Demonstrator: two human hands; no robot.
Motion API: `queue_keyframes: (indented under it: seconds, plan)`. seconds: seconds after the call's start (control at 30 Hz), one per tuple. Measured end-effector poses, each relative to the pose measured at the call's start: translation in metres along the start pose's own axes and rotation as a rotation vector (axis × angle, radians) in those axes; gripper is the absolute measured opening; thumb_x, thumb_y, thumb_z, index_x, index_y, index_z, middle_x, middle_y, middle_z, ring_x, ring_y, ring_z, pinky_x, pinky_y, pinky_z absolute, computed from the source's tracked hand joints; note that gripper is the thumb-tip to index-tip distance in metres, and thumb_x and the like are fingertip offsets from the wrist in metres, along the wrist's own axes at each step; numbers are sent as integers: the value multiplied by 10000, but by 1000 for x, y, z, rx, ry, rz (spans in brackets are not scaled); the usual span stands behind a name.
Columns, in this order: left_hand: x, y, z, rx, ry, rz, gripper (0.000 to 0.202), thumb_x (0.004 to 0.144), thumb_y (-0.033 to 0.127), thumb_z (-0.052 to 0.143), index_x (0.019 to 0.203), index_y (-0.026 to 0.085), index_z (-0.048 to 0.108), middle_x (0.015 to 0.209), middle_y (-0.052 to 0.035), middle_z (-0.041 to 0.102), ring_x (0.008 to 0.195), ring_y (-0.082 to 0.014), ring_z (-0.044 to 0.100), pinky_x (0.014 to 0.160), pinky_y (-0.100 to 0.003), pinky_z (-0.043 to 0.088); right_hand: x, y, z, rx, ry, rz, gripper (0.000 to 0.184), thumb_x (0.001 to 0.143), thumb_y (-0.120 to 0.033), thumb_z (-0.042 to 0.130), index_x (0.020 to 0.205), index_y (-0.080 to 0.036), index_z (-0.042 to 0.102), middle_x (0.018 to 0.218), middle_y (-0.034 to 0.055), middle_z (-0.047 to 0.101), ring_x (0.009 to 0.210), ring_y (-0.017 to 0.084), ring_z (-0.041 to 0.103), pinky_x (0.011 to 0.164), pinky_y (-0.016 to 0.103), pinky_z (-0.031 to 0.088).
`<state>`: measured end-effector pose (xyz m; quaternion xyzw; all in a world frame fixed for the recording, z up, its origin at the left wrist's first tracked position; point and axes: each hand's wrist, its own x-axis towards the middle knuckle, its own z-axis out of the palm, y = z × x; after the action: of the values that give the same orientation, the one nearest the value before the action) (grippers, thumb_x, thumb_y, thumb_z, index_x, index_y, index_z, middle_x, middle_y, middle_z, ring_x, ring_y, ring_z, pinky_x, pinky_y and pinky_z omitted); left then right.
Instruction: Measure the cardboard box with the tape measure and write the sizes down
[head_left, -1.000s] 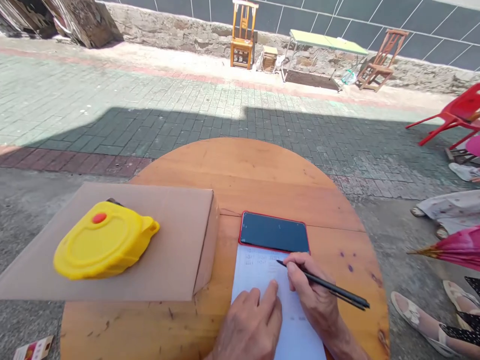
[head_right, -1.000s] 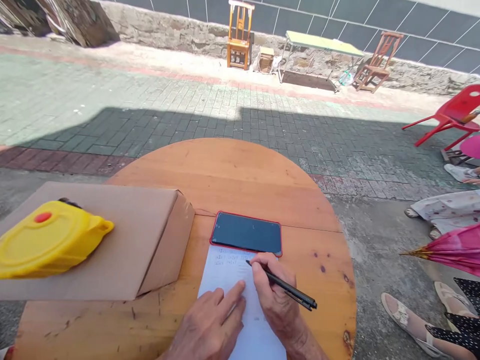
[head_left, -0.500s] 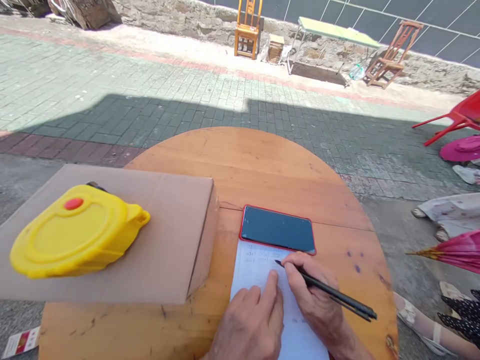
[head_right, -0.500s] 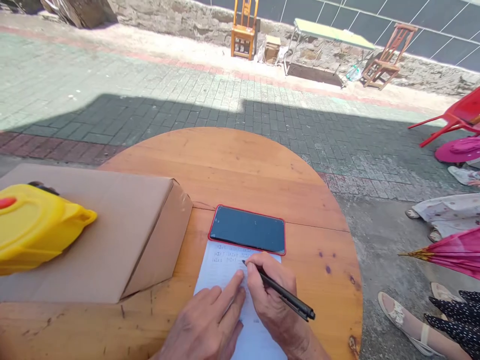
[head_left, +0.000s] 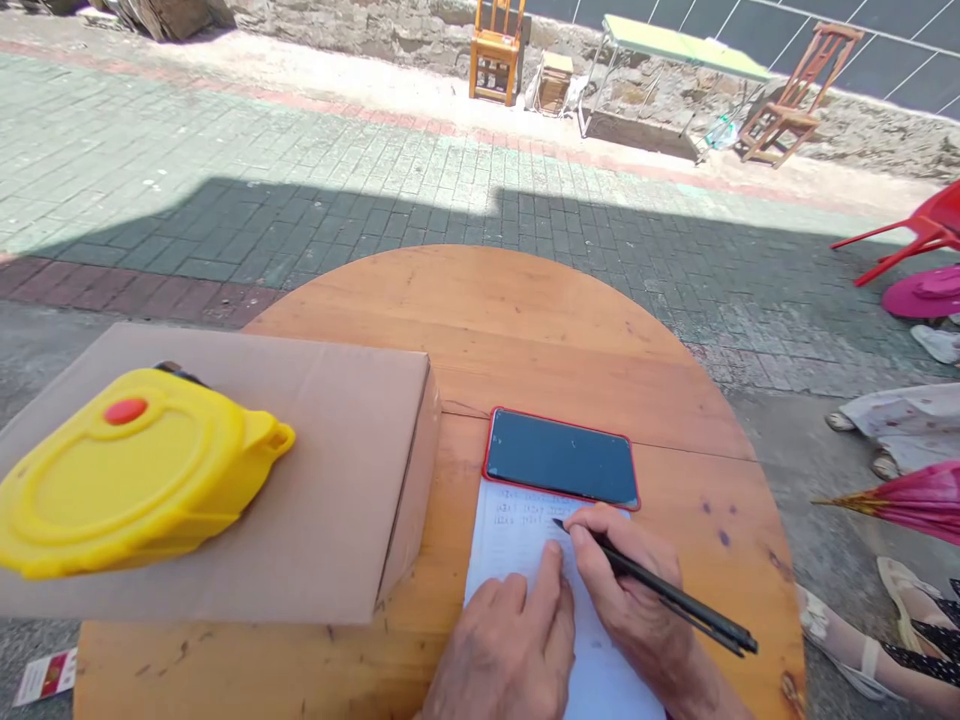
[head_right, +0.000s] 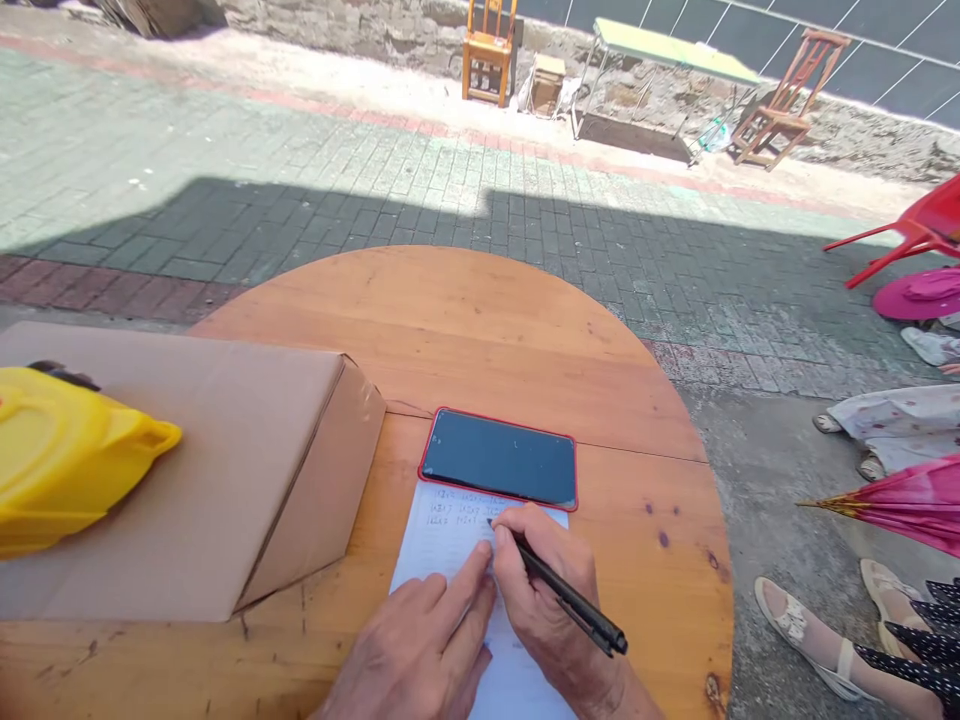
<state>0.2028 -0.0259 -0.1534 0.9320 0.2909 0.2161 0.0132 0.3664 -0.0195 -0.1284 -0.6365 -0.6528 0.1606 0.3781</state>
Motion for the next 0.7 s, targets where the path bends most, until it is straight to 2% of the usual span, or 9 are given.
queue_keyframes:
  seconds: [0.2,0.4,0.7]
  plan:
    - [3,1,-5,4,-1,-15,335,834,109,506,1140,48,629,1207,-193,657,631,-173,588,505,-309,466,1,-3,-4,2,-37,-11,177,898,-178,500,750,-202,595,639,-16,637,524,106,588,516,197,482]
    - [2,-1,-4,-38,18,-15,315,833,113,495,1109,60,638,1226,-201,643,600,-167,556,491,-310,436,1,-3,-7,13,69,-6,146,888,-166,505,793,-204,609,672,-13,659,577,114,621,554,193,504]
    - [8,0,-10,-70,32,-53,330,811,83,440,1057,70,659,1196,-176,667,589,-177,557,485,-320,441,3,-5,-6,-13,51,5,163,880,-177,501,755,-207,601,639,-23,644,555,111,614,552,189,504]
